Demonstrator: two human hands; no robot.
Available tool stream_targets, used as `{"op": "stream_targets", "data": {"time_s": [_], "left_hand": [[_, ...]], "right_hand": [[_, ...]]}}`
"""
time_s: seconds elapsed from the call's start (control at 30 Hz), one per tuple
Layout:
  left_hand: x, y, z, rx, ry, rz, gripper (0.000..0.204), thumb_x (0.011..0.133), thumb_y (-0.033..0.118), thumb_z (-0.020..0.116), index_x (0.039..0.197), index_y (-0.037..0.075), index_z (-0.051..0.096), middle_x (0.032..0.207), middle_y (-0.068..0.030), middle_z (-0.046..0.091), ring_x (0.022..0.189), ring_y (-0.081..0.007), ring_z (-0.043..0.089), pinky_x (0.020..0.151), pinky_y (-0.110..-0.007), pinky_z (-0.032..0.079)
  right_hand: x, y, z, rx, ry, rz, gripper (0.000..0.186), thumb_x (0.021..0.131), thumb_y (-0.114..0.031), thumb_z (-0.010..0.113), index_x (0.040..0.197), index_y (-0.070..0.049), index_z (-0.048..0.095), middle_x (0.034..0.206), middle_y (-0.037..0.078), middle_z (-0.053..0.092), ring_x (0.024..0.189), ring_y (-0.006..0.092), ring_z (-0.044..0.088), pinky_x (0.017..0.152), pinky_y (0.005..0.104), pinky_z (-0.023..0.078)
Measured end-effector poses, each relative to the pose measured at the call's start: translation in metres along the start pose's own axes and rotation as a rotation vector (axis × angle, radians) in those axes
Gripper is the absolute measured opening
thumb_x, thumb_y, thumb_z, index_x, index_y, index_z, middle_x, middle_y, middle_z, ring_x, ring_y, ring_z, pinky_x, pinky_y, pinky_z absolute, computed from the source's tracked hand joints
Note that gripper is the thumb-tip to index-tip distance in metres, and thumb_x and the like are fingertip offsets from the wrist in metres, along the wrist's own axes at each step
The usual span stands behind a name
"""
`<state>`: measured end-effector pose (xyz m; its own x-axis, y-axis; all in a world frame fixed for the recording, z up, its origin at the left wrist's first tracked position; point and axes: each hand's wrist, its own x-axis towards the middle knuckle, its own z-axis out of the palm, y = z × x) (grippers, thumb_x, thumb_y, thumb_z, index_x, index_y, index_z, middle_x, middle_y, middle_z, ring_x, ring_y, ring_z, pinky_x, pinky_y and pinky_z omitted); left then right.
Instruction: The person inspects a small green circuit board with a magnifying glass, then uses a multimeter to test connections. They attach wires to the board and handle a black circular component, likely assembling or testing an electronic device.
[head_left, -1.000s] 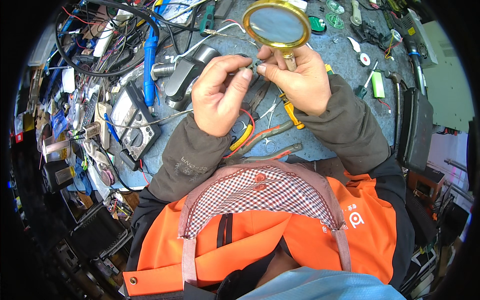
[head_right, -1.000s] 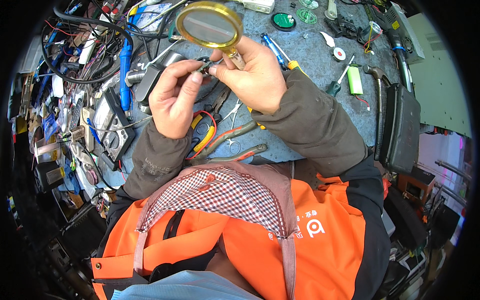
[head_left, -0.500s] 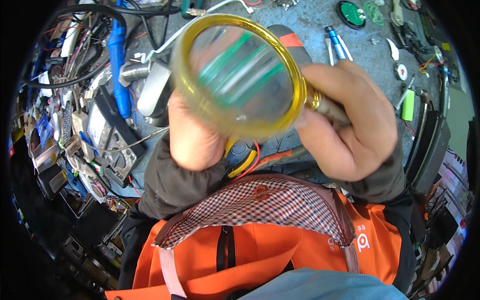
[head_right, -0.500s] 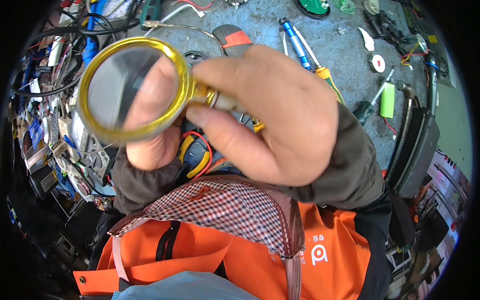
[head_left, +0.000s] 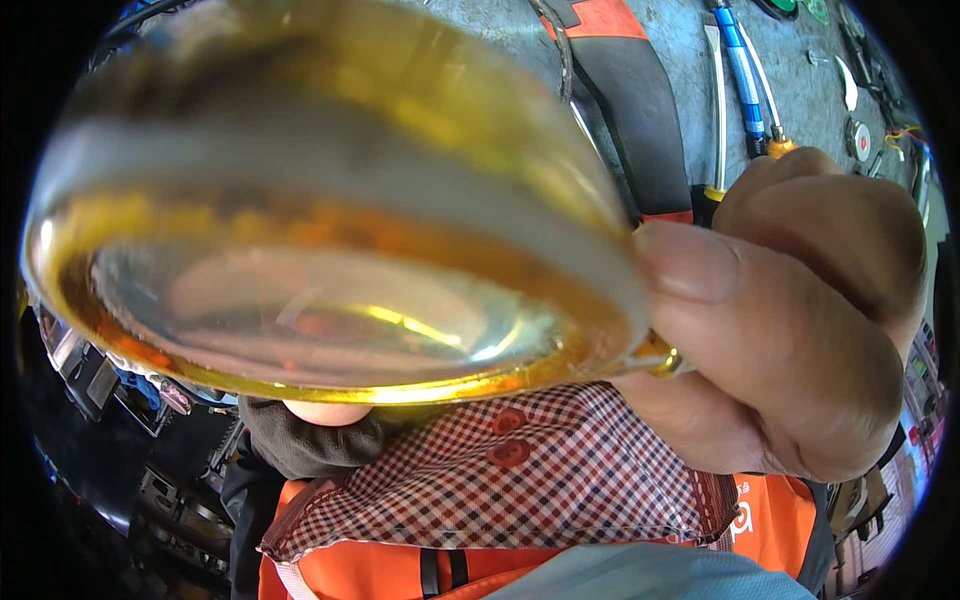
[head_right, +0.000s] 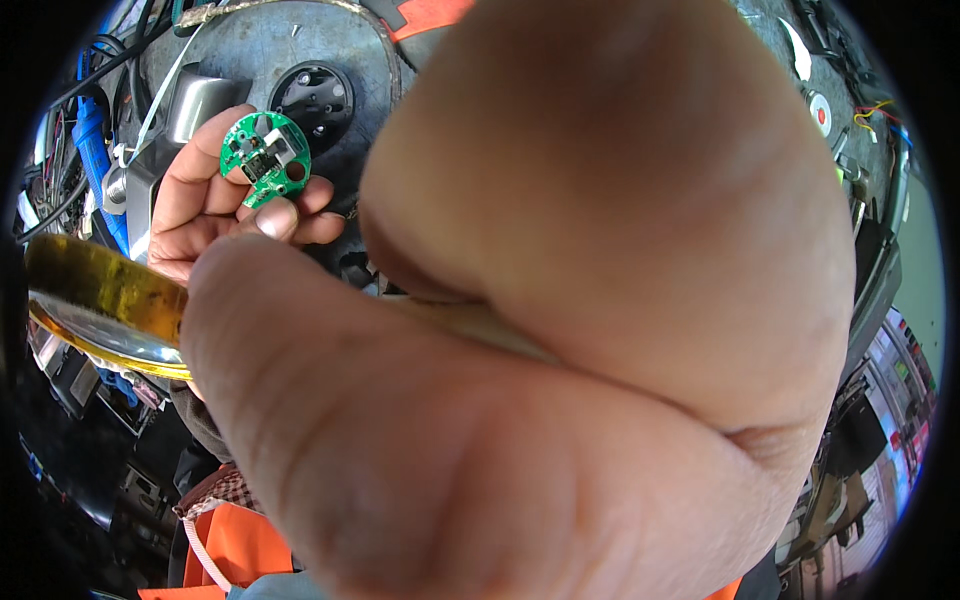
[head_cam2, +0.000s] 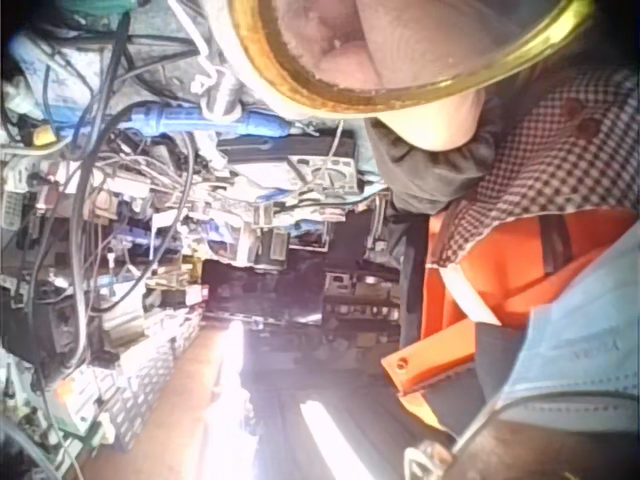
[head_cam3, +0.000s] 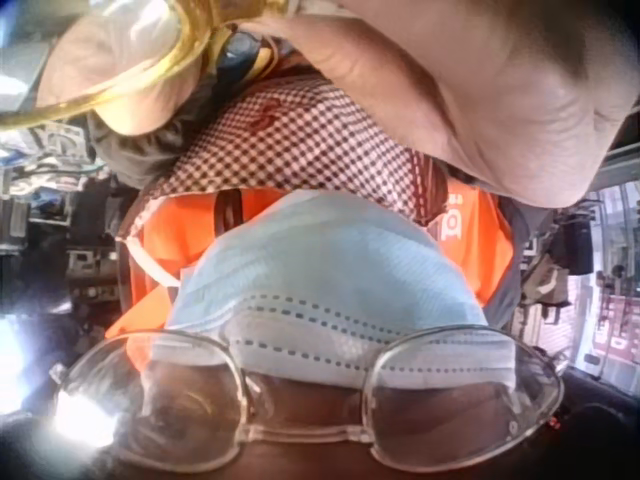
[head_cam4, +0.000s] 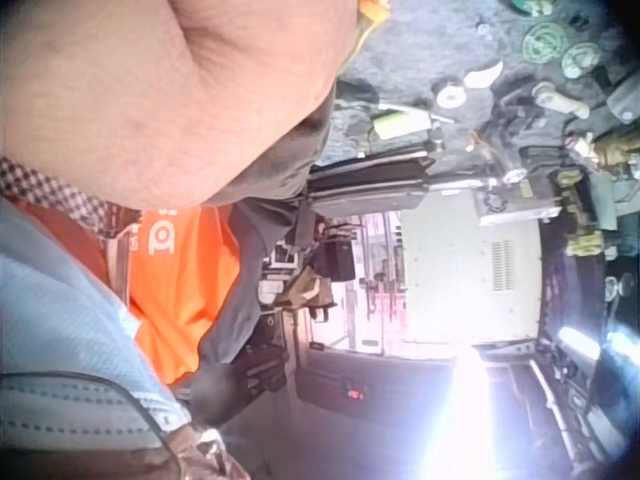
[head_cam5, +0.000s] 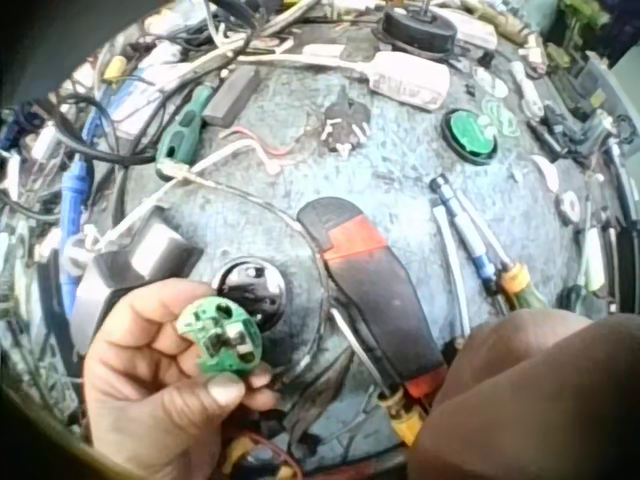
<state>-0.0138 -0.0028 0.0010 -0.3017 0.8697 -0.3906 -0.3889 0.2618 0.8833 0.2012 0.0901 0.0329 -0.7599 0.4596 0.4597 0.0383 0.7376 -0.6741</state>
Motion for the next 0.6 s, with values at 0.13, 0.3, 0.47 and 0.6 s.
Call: {"op": "stream_targets", "data": {"time_s": [0.13,0.3,0.47,0.6], "left_hand": [[0.006,0.003,-0.001,0.083,-0.015,-0.003,0.059,0.085,-0.015,0.070,0.139,0.000,0.053,0.115,-0.0195,0.070,0.098,-0.0277,0.073,0.081,-0.042,0.067],[-0.002,0.007,0.010,0.011,0.039,-0.041,0.057,0.086,-0.016,0.066,0.139,0.001,0.055,0.116,-0.0179,0.070,0.096,-0.0264,0.074,0.079,-0.038,0.067],[0.005,0.004,0.005,0.054,0.029,-0.050,0.054,0.087,-0.016,0.064,0.138,0.001,0.056,0.115,-0.0178,0.071,0.095,-0.0264,0.074,0.078,-0.038,0.067],[-0.002,-0.003,0.010,0.033,0.102,-0.025,0.054,0.088,-0.015,0.065,0.138,0.001,0.056,0.115,-0.0175,0.071,0.096,-0.0269,0.074,0.079,-0.039,0.067]], "right_hand": [[0.002,-0.006,0.001,-0.023,0.039,0.035,0.049,0.076,-0.019,0.085,0.114,0.006,0.066,0.093,0.016,0.058,0.062,0.0134,0.046,0.048,0.0264,0.034],[-0.001,-0.007,-0.007,-0.022,-0.017,0.025,0.049,0.076,-0.021,0.085,0.114,0.005,0.067,0.094,0.016,0.060,0.062,0.0140,0.046,0.049,0.0272,0.034],[-0.001,-0.008,-0.002,-0.021,0.034,0.032,0.049,0.075,-0.021,0.085,0.112,0.005,0.068,0.093,0.015,0.060,0.062,0.0136,0.045,0.049,0.0268,0.033],[-0.001,-0.006,-0.002,0.004,0.038,0.008,0.049,0.074,-0.020,0.085,0.112,0.006,0.068,0.093,0.015,0.061,0.062,0.0131,0.045,0.048,0.0264,0.032]]}}
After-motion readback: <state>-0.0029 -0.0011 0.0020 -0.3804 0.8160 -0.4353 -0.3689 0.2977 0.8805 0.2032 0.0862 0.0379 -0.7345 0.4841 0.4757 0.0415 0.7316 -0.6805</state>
